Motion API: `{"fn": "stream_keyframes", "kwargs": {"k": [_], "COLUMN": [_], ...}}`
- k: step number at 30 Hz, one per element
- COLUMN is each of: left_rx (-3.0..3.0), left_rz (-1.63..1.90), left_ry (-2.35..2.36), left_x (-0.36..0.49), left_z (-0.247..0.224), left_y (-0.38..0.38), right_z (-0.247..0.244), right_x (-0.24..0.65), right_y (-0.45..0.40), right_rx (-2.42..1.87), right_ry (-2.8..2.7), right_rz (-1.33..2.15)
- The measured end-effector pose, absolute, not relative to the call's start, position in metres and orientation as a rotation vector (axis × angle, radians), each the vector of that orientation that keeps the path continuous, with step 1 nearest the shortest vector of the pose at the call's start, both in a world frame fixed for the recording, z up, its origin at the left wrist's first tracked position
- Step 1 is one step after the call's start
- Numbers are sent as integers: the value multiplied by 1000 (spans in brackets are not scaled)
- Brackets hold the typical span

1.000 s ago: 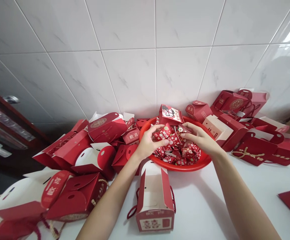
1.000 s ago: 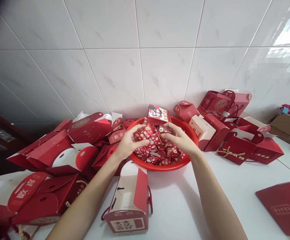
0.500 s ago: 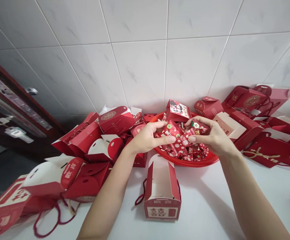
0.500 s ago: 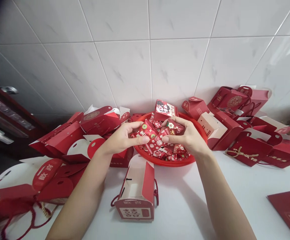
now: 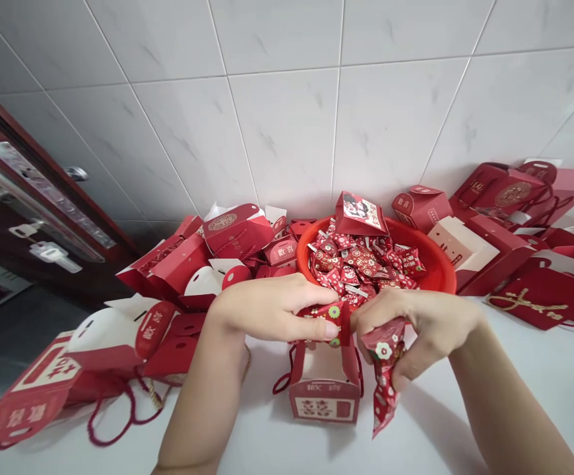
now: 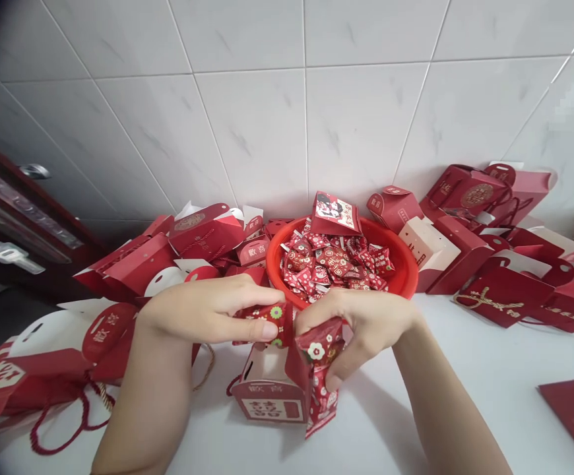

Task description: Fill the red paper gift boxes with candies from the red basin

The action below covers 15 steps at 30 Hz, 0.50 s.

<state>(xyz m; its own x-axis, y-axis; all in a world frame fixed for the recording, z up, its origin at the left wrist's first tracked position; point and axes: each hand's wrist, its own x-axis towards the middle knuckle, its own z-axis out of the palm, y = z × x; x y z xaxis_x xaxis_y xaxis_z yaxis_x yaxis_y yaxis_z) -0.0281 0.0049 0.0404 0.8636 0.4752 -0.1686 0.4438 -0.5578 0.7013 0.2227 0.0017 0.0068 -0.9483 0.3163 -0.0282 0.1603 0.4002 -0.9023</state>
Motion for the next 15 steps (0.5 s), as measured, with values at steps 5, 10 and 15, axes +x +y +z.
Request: {"fn": "stream_keyframes", "kwargs": {"k": [5, 10, 15], "left_rx": [2218, 2487, 2579], "left_rz": [-42, -244, -447], "left_ry": [891, 875, 878], "left_x": [-25, -9, 9], "left_z": [37, 32, 26], "left_y": [0, -6, -13], "right_z": [23, 19, 16], "right_x": [224, 224, 225], "right_y": [-11, -26, -35], "right_rx": [-473, -390, -461], "right_ry": [-2674, -2727, -2841], "right_rz": [1616, 1471, 1287]}}
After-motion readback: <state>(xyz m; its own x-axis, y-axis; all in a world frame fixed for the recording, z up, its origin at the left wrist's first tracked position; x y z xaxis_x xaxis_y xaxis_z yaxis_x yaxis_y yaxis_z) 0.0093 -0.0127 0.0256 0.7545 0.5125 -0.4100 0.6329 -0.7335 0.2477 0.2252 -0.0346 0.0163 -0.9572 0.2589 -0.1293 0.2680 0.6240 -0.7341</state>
